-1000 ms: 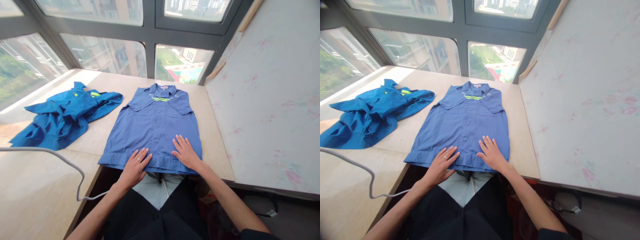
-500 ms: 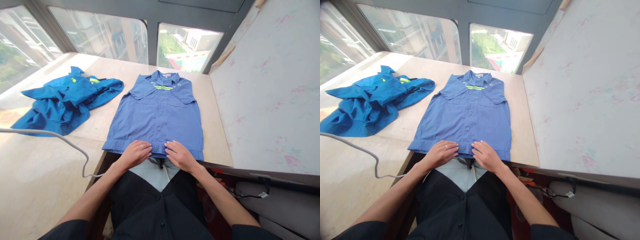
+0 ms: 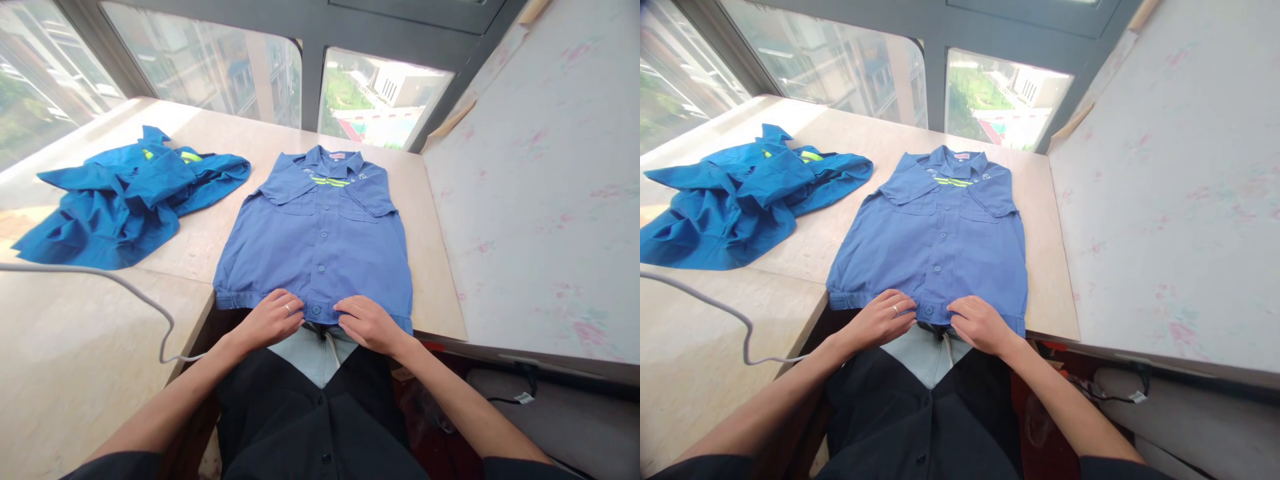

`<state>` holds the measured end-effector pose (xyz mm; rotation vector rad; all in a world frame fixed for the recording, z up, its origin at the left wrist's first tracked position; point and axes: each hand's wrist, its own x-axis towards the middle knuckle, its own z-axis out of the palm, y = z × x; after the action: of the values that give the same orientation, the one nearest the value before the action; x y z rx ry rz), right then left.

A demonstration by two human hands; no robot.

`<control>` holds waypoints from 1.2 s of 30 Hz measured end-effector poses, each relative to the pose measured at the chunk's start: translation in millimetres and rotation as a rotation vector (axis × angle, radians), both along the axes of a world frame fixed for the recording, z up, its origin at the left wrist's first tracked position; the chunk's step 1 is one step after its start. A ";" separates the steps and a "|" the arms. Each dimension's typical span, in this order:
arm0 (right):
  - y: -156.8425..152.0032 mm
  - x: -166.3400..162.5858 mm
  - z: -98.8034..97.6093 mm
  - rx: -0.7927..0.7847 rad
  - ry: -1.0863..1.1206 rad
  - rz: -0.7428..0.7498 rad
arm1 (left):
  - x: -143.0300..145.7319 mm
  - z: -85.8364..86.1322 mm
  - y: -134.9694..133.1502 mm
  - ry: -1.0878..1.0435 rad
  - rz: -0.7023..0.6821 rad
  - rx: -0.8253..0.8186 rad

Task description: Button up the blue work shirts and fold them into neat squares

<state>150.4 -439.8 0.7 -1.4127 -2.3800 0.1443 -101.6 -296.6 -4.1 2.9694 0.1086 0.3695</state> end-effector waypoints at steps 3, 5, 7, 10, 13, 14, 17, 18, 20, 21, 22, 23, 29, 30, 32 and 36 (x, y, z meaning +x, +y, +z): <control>-4.9 0.2 -5.9 -0.040 -0.053 0.015 | -8.3 -8.2 -4.1 0.044 0.027 0.027; -10.6 -0.7 -12.0 -0.044 -0.104 0.014 | -14.7 -15.2 -5.9 0.078 0.112 0.062; -16.8 -2.2 -20.0 -0.023 -0.137 -0.011 | -20.4 -23.9 -5.7 0.082 0.220 0.100; -23.4 -3.5 -29.2 0.055 -0.105 -0.065 | -27.5 -35.3 -2.4 0.001 0.244 0.107; -24.3 -0.9 -27.1 0.133 -0.013 -0.090 | -32.7 -37.4 1.0 -0.127 0.141 0.057; -23.6 0.9 -23.6 0.146 0.014 -0.094 | -34.0 -35.8 1.8 -0.162 0.120 0.048; -20.7 7.5 -9.2 0.143 0.064 -0.127 | -35.5 -27.0 3.5 -0.204 0.116 0.042; -19.7 9.8 -4.2 0.132 0.071 -0.152 | -35.3 -23.2 4.3 -0.204 0.125 0.036; -17.6 14.0 4.9 0.105 0.070 -0.211 | -33.4 -14.5 6.4 -0.206 0.149 0.022; -16.4 15.9 8.7 0.090 0.065 -0.238 | -31.8 -9.7 7.7 -0.214 0.160 0.021; -15.0 17.7 12.0 0.074 0.058 -0.262 | -29.8 -4.7 9.2 -0.228 0.172 0.027; -13.3 19.5 14.8 0.057 0.050 -0.282 | -27.4 0.4 11.0 -0.240 0.188 0.040; 1.3 36.3 25.0 -0.087 -0.056 -0.416 | -15.5 23.7 23.3 -0.083 0.397 0.061; 3.3 40.1 26.3 -0.110 -0.064 -0.435 | -14.8 25.6 24.6 -0.030 0.414 0.051; 6.1 47.5 28.7 -0.140 -0.057 -0.453 | -14.0 28.5 25.6 0.073 0.421 0.040; 9.2 57.7 34.9 -0.147 0.003 -0.441 | -11.6 34.0 27.1 0.194 0.409 0.029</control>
<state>208.0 -430.6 35.6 -1.9638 -2.0280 0.2053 -113.3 -269.4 29.8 2.9896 0.7440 0.1239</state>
